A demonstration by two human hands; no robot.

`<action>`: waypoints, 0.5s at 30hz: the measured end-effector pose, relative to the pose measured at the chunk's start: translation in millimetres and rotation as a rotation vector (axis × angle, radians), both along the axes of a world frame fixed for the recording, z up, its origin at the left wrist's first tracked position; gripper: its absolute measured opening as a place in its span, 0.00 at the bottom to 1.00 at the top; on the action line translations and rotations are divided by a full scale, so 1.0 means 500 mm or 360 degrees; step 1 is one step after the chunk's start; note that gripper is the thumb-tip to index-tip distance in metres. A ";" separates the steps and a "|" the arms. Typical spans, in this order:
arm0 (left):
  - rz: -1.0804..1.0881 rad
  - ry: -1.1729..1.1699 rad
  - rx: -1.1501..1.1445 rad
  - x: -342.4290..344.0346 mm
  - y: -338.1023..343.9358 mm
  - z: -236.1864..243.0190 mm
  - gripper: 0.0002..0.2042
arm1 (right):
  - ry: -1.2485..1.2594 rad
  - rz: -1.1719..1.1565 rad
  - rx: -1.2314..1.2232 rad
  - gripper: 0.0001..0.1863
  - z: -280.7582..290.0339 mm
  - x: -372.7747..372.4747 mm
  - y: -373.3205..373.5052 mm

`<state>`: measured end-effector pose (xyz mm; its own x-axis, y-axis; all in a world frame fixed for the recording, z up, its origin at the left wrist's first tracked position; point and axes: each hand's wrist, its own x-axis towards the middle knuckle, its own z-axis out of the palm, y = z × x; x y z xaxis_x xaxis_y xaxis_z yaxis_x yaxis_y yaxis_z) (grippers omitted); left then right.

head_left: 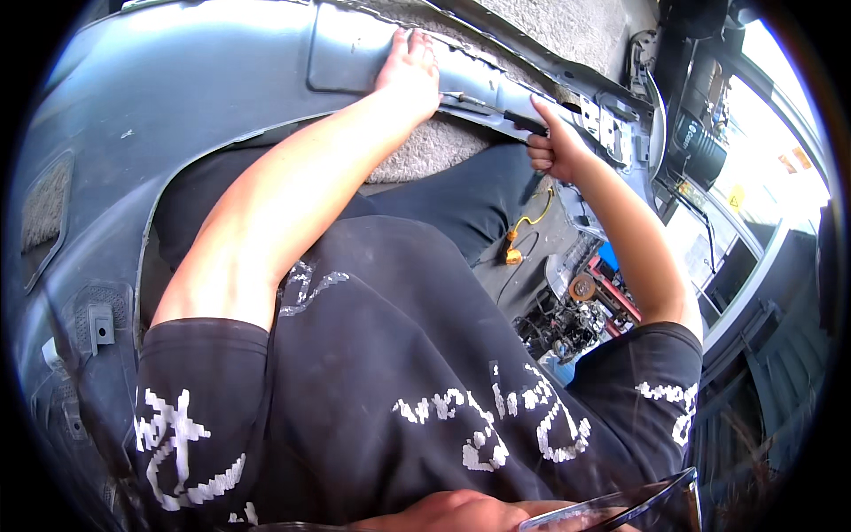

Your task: The person sits on the floor and uses a screwdriver and a prying tool to remove plastic clips and fasteners from a car bumper, then handles a license plate.

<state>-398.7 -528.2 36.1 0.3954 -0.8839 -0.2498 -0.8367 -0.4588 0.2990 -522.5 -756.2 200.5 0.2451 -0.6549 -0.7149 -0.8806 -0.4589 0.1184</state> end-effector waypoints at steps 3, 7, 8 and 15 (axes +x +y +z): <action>-0.0033 -0.0028 -0.0059 0.002 -0.006 0.006 0.36 | -0.0012 0.0818 -0.0054 0.21 0.009 -0.042 -0.033; -0.0067 -0.0106 -0.0108 0.012 -0.012 -0.012 0.36 | 0.0299 0.1885 -0.0140 0.15 0.005 -0.014 -0.021; -0.0054 -0.0138 -0.0105 0.007 -0.006 -0.016 0.36 | 0.0660 0.2109 -0.0183 0.13 0.030 0.035 0.021; -0.0012 -0.0113 -0.0138 0.001 -0.018 -0.020 0.33 | 0.0134 0.0548 0.0132 0.13 0.013 -0.003 -0.026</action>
